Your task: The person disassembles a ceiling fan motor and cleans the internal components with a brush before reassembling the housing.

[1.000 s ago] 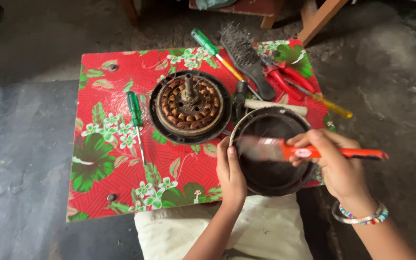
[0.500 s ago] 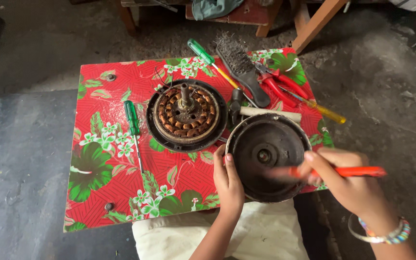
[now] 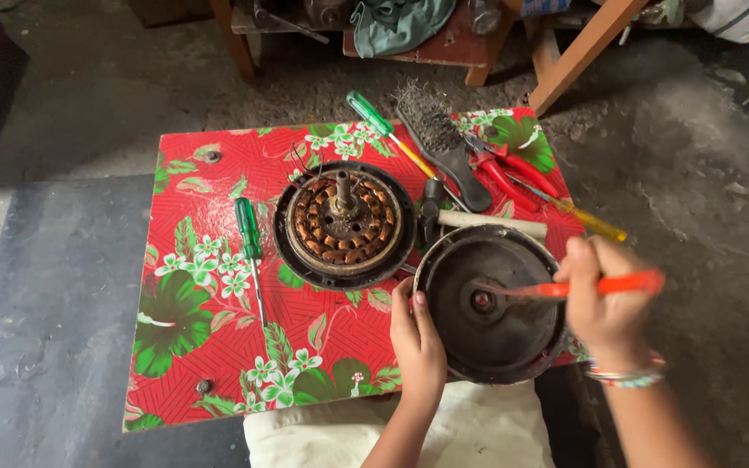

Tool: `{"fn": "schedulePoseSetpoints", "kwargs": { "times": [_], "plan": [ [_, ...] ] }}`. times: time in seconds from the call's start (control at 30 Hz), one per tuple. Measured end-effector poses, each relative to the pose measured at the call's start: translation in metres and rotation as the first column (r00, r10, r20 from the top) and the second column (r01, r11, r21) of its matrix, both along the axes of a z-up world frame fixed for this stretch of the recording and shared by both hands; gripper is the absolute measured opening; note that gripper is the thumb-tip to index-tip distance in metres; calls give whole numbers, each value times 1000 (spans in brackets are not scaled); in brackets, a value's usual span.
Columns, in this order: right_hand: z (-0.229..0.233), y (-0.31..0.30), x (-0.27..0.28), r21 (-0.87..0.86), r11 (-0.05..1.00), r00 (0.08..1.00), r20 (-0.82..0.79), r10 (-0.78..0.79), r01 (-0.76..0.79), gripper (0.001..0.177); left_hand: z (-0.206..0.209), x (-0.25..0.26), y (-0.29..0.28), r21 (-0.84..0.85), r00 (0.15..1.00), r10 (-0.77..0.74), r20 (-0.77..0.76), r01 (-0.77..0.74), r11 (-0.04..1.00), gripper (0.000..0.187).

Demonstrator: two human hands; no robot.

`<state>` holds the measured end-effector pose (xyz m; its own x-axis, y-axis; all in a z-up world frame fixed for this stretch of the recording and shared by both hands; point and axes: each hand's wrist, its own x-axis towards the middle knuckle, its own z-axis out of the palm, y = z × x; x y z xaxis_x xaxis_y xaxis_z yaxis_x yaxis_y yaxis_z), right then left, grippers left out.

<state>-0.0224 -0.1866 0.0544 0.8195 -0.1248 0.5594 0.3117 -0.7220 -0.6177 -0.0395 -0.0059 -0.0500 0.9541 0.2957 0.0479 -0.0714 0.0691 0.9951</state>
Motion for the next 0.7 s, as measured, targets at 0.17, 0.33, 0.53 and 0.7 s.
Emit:
{"fn": "schedulePoseSetpoints", "kwargs": {
  "times": [0.17,0.33,0.53,0.7],
  "plan": [
    [-34,58,4,347,791,837,420,350,-504,47,-2,1,1,18,1000,-9,-28,10,1000,33],
    [-21,28,-16,242,698,731,82,677,-674,45,-6,-1,2,-22,998,7,-57,-9,1000,32],
    [-18,19,35,250,941,963,198,183,-230,47,-8,-1,-1,22,1000,16,12,-16,1000,31],
    [-23,45,15,201,924,851,490,192,-324,50,-8,-1,-2,-3,999,15,-50,-15,1000,32]
  ]
}}
